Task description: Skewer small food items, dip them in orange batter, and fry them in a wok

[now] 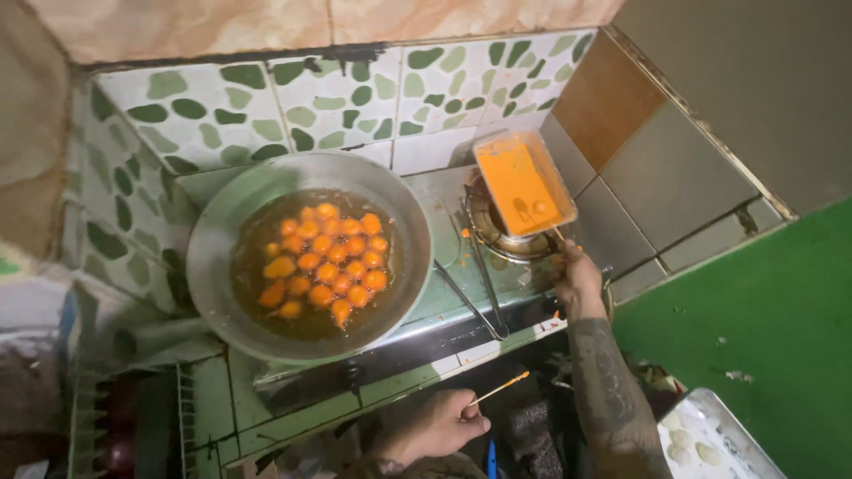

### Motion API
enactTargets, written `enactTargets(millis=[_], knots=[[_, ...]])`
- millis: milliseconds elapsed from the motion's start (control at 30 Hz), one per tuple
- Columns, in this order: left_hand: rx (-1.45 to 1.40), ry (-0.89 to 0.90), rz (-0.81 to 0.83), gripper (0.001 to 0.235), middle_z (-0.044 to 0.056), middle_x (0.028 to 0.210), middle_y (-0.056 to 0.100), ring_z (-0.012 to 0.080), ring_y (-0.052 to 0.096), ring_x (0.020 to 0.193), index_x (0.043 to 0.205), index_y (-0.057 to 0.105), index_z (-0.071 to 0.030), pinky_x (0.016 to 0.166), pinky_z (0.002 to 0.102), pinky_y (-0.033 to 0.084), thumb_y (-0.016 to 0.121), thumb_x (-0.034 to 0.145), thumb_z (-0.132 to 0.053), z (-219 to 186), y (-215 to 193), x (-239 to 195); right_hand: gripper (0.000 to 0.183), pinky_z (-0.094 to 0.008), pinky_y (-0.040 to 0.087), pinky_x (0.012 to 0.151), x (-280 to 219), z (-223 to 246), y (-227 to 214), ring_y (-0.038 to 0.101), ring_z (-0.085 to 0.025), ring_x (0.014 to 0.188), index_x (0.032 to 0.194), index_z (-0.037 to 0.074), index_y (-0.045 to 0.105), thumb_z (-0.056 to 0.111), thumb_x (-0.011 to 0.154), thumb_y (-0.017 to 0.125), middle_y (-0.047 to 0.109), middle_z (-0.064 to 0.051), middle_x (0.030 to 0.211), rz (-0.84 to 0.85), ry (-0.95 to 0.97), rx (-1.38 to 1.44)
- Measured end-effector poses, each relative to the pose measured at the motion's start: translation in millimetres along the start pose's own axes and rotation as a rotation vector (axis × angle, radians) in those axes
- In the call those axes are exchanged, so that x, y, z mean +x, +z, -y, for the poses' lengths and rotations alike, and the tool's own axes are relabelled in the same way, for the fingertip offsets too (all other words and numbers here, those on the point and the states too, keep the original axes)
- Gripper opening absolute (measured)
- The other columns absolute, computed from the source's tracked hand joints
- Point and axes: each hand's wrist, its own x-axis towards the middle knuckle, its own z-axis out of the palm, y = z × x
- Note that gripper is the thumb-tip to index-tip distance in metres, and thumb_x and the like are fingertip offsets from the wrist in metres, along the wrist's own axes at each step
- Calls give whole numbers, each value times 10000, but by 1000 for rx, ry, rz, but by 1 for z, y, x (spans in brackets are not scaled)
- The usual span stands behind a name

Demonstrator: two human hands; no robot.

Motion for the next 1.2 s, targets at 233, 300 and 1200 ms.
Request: enactTargets(millis=[233,300,1200], knots=[[71,-60,-19,300,-46,767,650,143,565,702,760,550,-210,631,356,418,716,898,-418,-25,-12,-22,125,-354,601,656,-6,2,1,711,-222,763,977,34,694,144,944,744,721,-109,894,11,-50,30],[36,-45,10,302,-39,721,572,137,510,681,774,536,-200,619,351,390,698,930,-402,-30,-16,-31,192,-367,571,608,-7,2,-3,697,-204,743,1002,82,725,265,948,751,722,-73,875,-41,-80,-169],[-332,166,-346,442,-2,614,442,147,451,624,700,534,-129,650,311,351,433,1022,-416,-92,-80,-113,354,-162,401,386,-52,67,62,481,-18,459,771,173,620,395,1043,663,567,64,630,-56,14,-158]])
